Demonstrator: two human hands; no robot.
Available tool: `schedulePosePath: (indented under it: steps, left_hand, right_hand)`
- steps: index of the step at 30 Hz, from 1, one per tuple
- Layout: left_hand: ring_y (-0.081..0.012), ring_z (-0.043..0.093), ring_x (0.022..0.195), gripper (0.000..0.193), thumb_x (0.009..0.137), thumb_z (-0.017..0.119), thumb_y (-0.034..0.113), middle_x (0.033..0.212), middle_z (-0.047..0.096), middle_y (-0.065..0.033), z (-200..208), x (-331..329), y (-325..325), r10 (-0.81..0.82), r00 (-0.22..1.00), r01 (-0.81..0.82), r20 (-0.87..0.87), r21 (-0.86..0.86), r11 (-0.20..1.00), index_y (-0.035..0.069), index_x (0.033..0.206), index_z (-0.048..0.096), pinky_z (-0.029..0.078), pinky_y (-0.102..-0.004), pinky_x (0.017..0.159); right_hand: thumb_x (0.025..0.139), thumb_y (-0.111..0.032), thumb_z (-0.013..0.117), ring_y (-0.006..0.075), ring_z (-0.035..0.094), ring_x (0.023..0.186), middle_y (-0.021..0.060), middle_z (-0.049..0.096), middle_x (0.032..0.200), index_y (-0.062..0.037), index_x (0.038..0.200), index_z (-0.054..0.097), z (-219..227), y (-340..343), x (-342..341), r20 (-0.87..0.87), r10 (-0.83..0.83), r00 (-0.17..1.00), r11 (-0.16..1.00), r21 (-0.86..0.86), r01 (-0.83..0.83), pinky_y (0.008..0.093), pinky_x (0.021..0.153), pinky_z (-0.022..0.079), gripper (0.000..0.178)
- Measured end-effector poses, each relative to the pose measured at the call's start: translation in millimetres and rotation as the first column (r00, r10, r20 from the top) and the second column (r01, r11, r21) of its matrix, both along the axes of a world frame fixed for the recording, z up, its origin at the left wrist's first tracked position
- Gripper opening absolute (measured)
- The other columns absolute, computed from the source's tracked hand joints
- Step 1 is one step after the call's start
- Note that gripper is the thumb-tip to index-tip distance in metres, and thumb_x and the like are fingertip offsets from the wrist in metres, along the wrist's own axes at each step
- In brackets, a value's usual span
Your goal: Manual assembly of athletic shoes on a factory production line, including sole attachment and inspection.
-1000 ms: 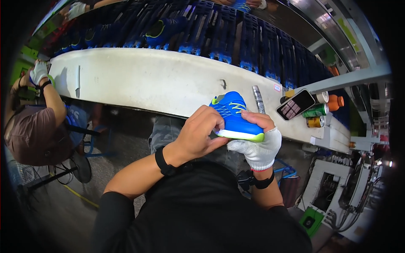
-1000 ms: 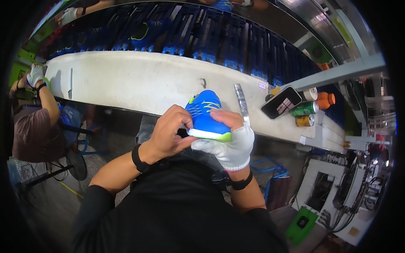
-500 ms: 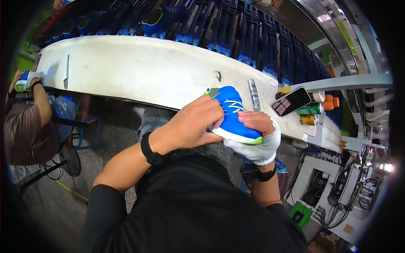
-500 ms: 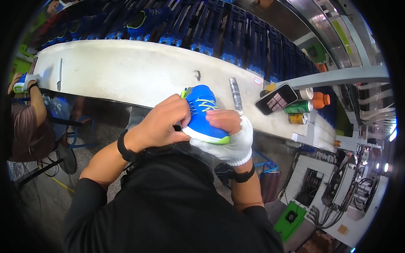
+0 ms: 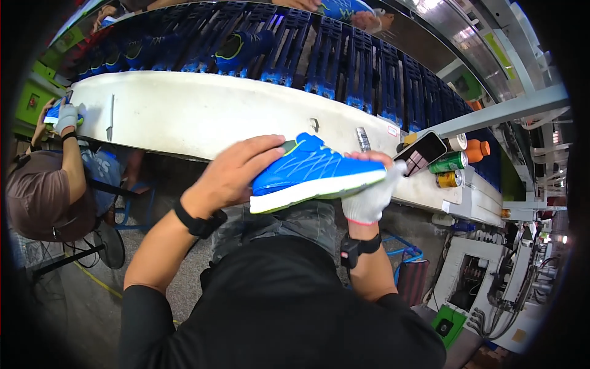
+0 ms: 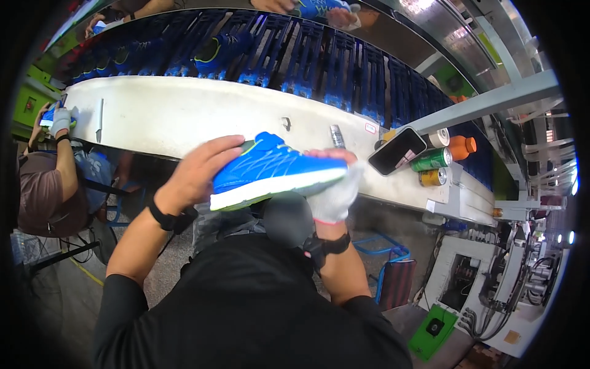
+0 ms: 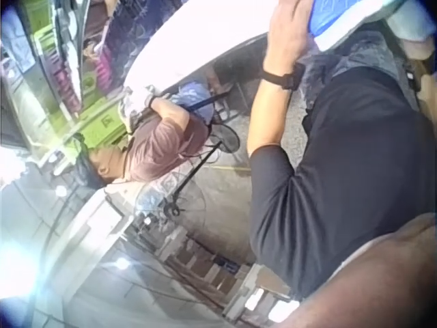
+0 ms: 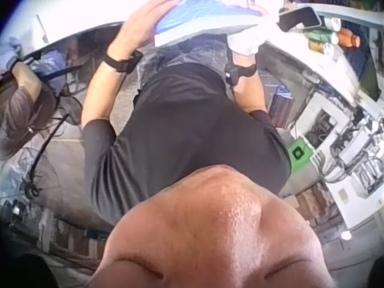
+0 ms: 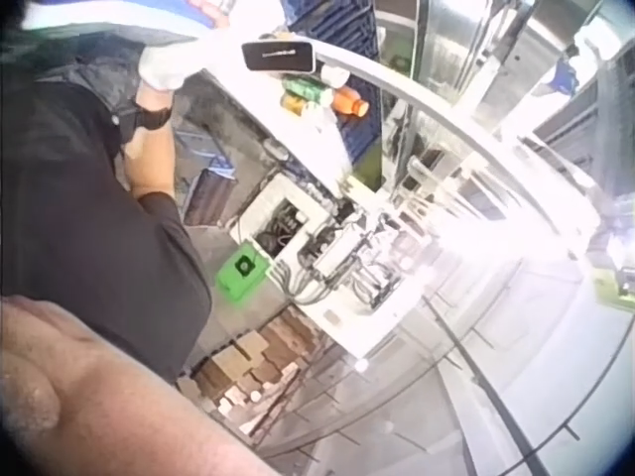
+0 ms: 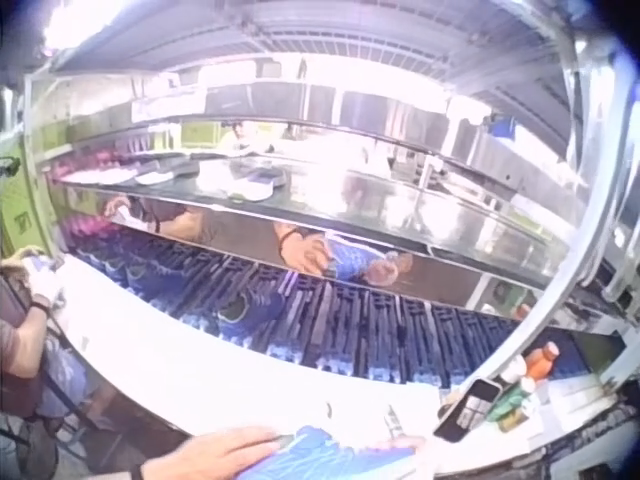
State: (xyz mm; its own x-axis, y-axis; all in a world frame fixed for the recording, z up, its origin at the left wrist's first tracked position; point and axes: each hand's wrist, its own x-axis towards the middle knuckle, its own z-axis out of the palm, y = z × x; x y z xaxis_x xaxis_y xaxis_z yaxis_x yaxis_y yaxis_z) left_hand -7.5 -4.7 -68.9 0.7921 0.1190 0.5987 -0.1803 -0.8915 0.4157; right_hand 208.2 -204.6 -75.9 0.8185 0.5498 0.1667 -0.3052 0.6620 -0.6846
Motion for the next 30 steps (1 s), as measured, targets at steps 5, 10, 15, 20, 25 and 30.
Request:
schedulePosePath:
  steps: [5, 10, 15, 20, 25, 30]
  left_hand:
    - [-0.0403, 0.074, 0.116, 0.078, 0.075, 0.097, 0.031, 0.13, 0.075, -0.0198, 72, -2, 24, 0.031, 0.996, -0.035, -0.078, -0.051, 0.998, 0.001, 0.14, 0.066, 0.06, -0.0457, 0.099]
    - [-0.041, 0.073, 0.115, 0.078, 0.076, 0.096, 0.028, 0.131, 0.072, -0.0207, 84, 23, 29, -0.052, 0.969, -0.028, -0.243, -0.313, 0.949, 0.002, 0.142, 0.065, 0.059, -0.0443, 0.099]
    - [-0.0455, 0.07, 0.122, 0.089, 0.071, 0.1, 0.024, 0.134, 0.071, -0.0245, 78, 30, 31, 0.047, 0.974, -0.099, -0.224, -0.227, 0.969, 0.001, 0.146, 0.058, 0.056, -0.0482, 0.105]
    - [-0.0487, 0.073, 0.115, 0.084, 0.07, 0.101, 0.029, 0.12, 0.075, -0.0308, 79, 28, 50, 0.115, 0.906, -0.248, -0.407, -0.292, 0.924, -0.002, 0.136, 0.058, 0.058, -0.0495, 0.1]
    - [-0.0478, 0.076, 0.107, 0.083, 0.072, 0.1, 0.027, 0.11, 0.077, -0.0307, 81, 42, 57, 0.141, 0.883, -0.28, -0.448, -0.261, 0.924, -0.003, 0.137, 0.058, 0.061, -0.048, 0.093]
    - [-0.0472, 0.076, 0.101, 0.071, 0.074, 0.099, 0.025, 0.105, 0.077, -0.0291, 103, 65, 42, 0.12, 0.858, -0.216, -0.5, -0.139, 0.966, -0.004, 0.125, 0.058, 0.061, -0.0503, 0.087]
  right_hand:
    - [0.115, -0.025, 0.051, 0.0319, 0.074, 0.119, 0.0194, 0.079, 0.12, 0.0023, 0.14, 0.069, -10, 40, 36, 0.804, 0.326, 0.497, 0.904, -0.419, 0.085, 0.0404, 0.109, 0.054, 0.041]
    - [0.072, -0.03, 0.097, 0.0345, 0.052, 0.152, 0.0187, 0.055, 0.161, -0.008, 0.168, 0.039, 47, 76, 0, 0.662, 0.473, 0.582, 0.875, -0.43, -0.222, 0.0451, 0.126, 0.041, 0.115]
    - [0.092, -0.014, 0.077, 0.0295, 0.066, 0.128, 0.0173, 0.068, 0.138, -0.0048, 0.137, 0.057, 29, 108, -4, 0.649, 0.31, 0.695, 0.946, -0.284, -0.156, 0.0447, 0.113, 0.05, 0.05]
    - [0.112, -0.043, 0.06, 0.0219, 0.06, 0.11, 0.0092, 0.061, 0.117, -0.0077, 0.136, 0.054, 10, 129, -8, 0.091, 0.239, 0.967, 0.932, 0.258, -0.255, 0.0407, 0.1, 0.052, 0.043]
    - [0.112, -0.049, 0.063, 0.0196, 0.057, 0.119, 0.0075, 0.058, 0.128, -0.0093, 0.141, 0.053, 13, 134, -3, 0.362, 0.261, 0.895, 0.963, -0.032, -0.268, 0.0393, 0.108, 0.047, 0.05]
    - [0.112, -0.055, 0.061, 0.0203, 0.054, 0.133, 0.0067, 0.055, 0.137, -0.0117, 0.147, 0.049, 23, 116, 12, 0.514, 0.341, 0.787, 0.937, -0.248, -0.244, 0.0403, 0.12, 0.042, 0.058]
